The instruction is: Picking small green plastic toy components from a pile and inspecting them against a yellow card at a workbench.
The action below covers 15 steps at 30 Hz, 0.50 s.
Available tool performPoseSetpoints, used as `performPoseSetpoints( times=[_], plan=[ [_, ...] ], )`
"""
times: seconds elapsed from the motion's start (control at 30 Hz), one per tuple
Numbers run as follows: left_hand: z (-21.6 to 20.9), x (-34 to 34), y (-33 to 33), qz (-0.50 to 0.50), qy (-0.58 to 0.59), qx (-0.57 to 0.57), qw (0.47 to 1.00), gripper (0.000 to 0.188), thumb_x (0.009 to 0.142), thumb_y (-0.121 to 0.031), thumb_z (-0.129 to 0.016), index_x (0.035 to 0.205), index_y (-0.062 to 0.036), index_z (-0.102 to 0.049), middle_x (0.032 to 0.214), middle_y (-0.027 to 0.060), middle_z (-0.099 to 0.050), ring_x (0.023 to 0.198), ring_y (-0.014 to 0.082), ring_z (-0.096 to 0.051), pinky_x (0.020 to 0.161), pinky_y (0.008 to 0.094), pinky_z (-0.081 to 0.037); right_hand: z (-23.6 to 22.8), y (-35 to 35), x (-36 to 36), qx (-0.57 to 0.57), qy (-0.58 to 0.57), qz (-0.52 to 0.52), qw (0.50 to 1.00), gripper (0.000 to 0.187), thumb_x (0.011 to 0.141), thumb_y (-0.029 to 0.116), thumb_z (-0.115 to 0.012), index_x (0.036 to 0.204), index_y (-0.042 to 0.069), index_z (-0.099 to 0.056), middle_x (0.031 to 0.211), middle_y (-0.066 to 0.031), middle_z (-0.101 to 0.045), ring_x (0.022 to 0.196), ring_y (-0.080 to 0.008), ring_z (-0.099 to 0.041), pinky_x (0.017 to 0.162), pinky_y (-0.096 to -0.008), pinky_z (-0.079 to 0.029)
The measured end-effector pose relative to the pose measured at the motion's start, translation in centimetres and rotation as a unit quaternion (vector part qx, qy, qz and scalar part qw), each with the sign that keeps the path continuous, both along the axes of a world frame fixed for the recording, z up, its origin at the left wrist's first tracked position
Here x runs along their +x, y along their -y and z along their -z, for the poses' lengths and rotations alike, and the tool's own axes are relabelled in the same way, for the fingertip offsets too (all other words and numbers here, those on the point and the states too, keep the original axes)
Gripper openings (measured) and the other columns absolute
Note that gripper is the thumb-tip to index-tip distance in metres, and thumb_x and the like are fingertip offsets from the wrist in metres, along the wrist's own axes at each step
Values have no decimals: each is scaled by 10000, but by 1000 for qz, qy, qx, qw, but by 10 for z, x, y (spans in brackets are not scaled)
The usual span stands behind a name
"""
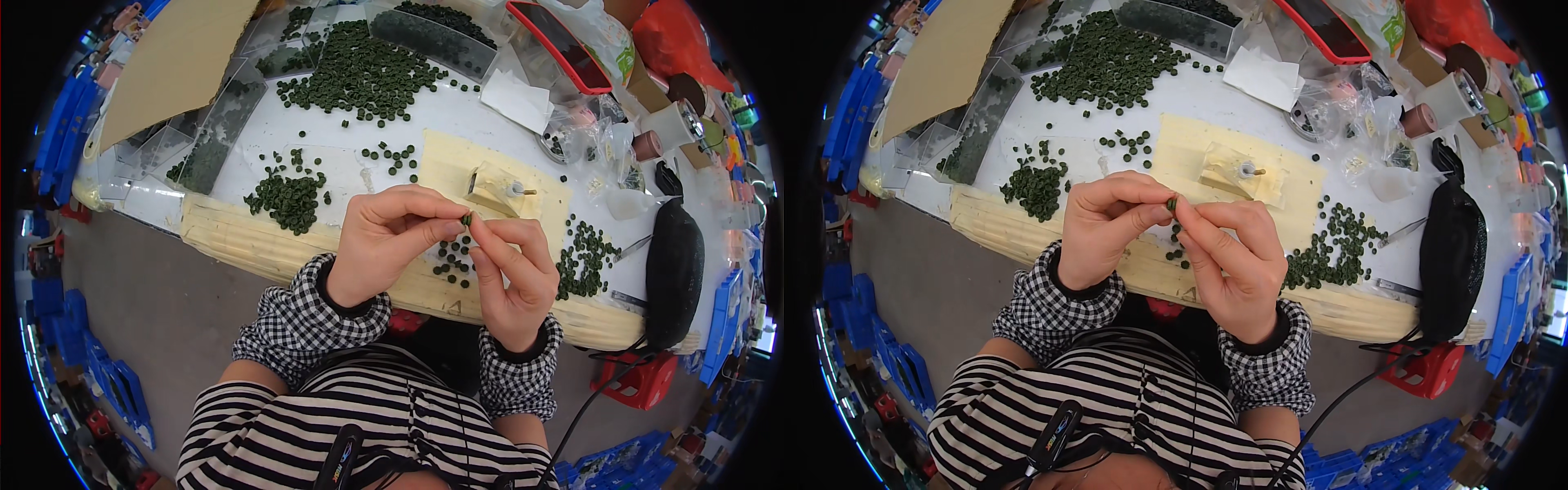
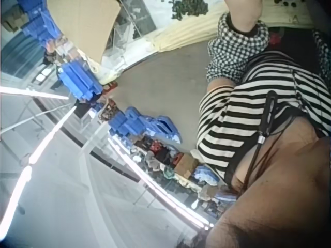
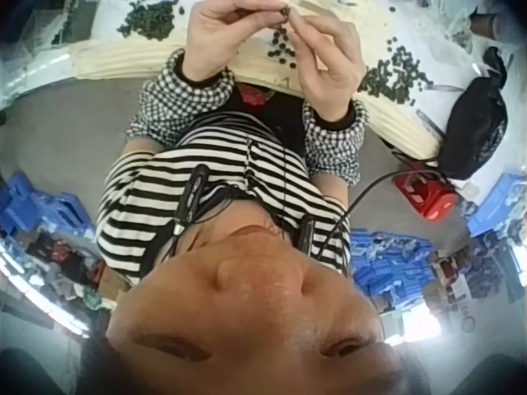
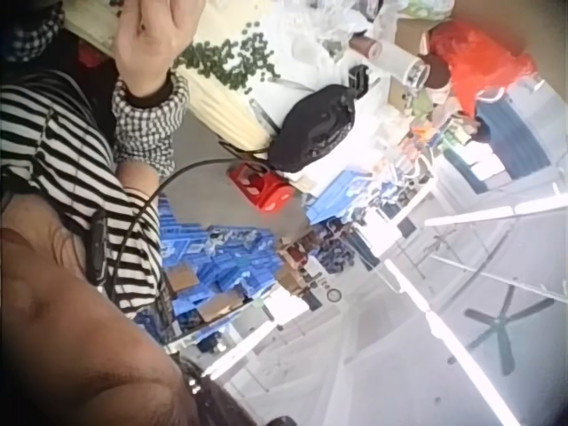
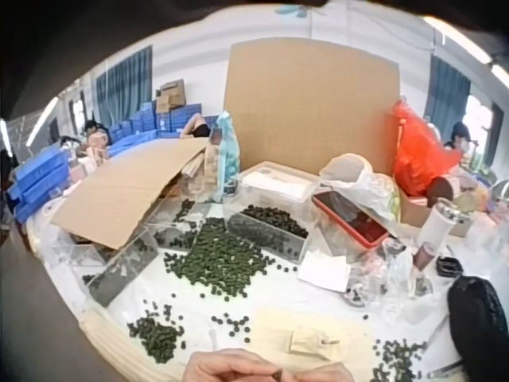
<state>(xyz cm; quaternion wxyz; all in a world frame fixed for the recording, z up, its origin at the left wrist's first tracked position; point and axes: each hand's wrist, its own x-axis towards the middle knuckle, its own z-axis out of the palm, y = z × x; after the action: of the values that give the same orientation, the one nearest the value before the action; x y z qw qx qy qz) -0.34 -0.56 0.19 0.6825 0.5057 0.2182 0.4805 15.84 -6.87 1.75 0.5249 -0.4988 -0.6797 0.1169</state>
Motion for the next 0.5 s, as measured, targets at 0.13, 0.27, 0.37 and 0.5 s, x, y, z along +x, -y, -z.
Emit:
performPoseSetpoints(
  times=[0.13, 0.27, 0.37, 0.5],
  plan=[
    [0, -1, 0, -2, -5, 21, 1000, 216, 835, 103, -652, 1027, 24, -712, 987, 118, -679, 907, 157, -656, 807, 247, -546, 0, 0, 1, 6, 2, -6, 1000, 329, 753, -26, -722, 1076, 34, -722, 921, -73, -652, 808, -229, -588, 721, -320, -468],
    [1, -1, 0, -5, -16, 42, 999, 216, 837, 107, -647, 1026, 26, -711, 984, 121, -677, 905, 162, -657, 805, 250, -548, 0, 1, 1, 4, -1, -9, 1000, 331, 750, -34, -723, 1072, 40, -724, 918, -75, -654, 798, -226, -590, 710, -314, -470],
    [1, -1, -1, -5, -22, 53, 998, 215, 837, 106, -646, 1026, 26, -711, 982, 123, -678, 904, 163, -658, 806, 250, -548, 1, 1, 1, 4, -1, -10, 1000, 335, 747, -40, -722, 1073, 40, -724, 920, -77, -654, 794, -223, -591, 702, -306, -471],
    [1, -1, 0, -9, -19, 47, 999, 213, 837, 103, -650, 1025, 24, -712, 982, 122, -679, 903, 161, -658, 805, 249, -548, 2, 1, 1, 6, 0, -11, 1000, 337, 752, -41, -723, 1081, 33, -720, 923, -83, -654, 800, -220, -597, 696, -298, -479]
  ],
)
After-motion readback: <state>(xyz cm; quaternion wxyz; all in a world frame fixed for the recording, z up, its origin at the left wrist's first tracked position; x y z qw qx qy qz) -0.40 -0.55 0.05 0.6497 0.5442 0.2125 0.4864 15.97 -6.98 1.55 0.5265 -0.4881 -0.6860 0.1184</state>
